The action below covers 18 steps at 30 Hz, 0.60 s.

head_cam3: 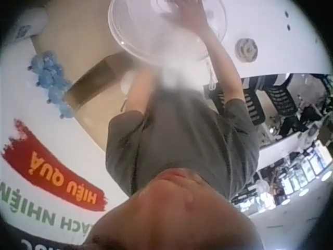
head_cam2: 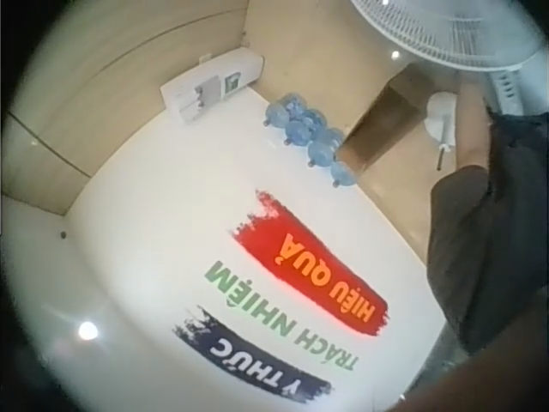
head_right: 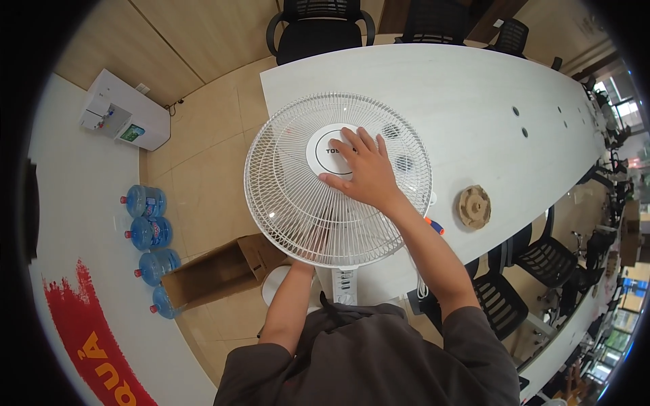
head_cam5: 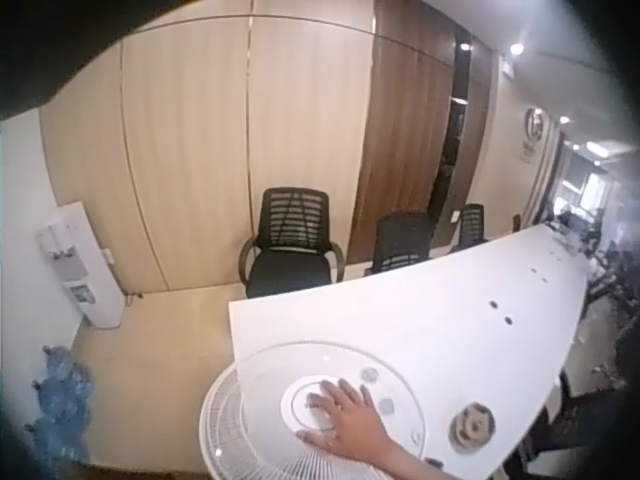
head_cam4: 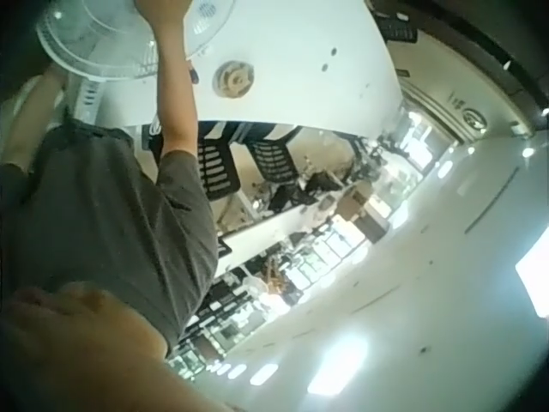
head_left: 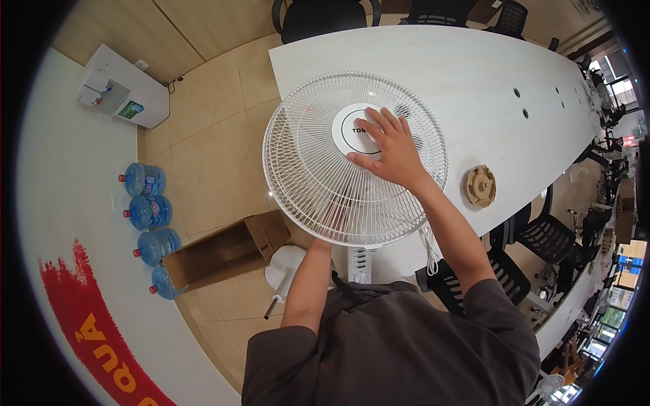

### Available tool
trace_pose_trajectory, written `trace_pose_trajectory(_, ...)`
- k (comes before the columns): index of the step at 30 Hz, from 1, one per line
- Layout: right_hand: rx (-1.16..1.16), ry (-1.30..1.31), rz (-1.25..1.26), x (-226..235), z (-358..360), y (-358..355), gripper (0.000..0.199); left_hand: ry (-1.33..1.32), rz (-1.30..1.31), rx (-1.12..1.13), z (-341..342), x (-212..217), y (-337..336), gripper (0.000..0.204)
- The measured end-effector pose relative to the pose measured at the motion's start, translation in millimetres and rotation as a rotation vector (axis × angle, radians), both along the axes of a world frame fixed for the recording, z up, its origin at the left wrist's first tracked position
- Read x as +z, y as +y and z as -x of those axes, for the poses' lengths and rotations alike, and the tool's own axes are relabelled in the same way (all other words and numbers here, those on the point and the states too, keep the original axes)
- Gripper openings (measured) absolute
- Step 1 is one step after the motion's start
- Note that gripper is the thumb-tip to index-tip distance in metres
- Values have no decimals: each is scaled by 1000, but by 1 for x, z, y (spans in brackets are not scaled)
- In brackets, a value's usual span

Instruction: Assembling and disassembling a white electric fan on an office table.

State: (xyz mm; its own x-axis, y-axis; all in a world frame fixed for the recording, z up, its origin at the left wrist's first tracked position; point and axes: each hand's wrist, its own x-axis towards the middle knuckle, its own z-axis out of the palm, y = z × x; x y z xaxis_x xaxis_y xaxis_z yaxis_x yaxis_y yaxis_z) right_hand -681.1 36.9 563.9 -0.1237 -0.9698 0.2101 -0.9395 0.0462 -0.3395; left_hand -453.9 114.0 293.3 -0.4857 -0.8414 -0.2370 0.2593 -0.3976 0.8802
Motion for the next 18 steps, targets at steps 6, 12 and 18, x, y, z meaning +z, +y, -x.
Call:
trace_pose_trajectory(6,31,-29,51,-4,2,0,68,-11,-7,12,0,-13,0,45)
trace_pose_trajectory(12,43,-17,53,2,-1,-1,68,-25,-8,21,2,-21,-3,45)
trace_pose_trajectory(18,28,17,15,31,-8,6,69,-33,7,26,10,-24,-14,45)
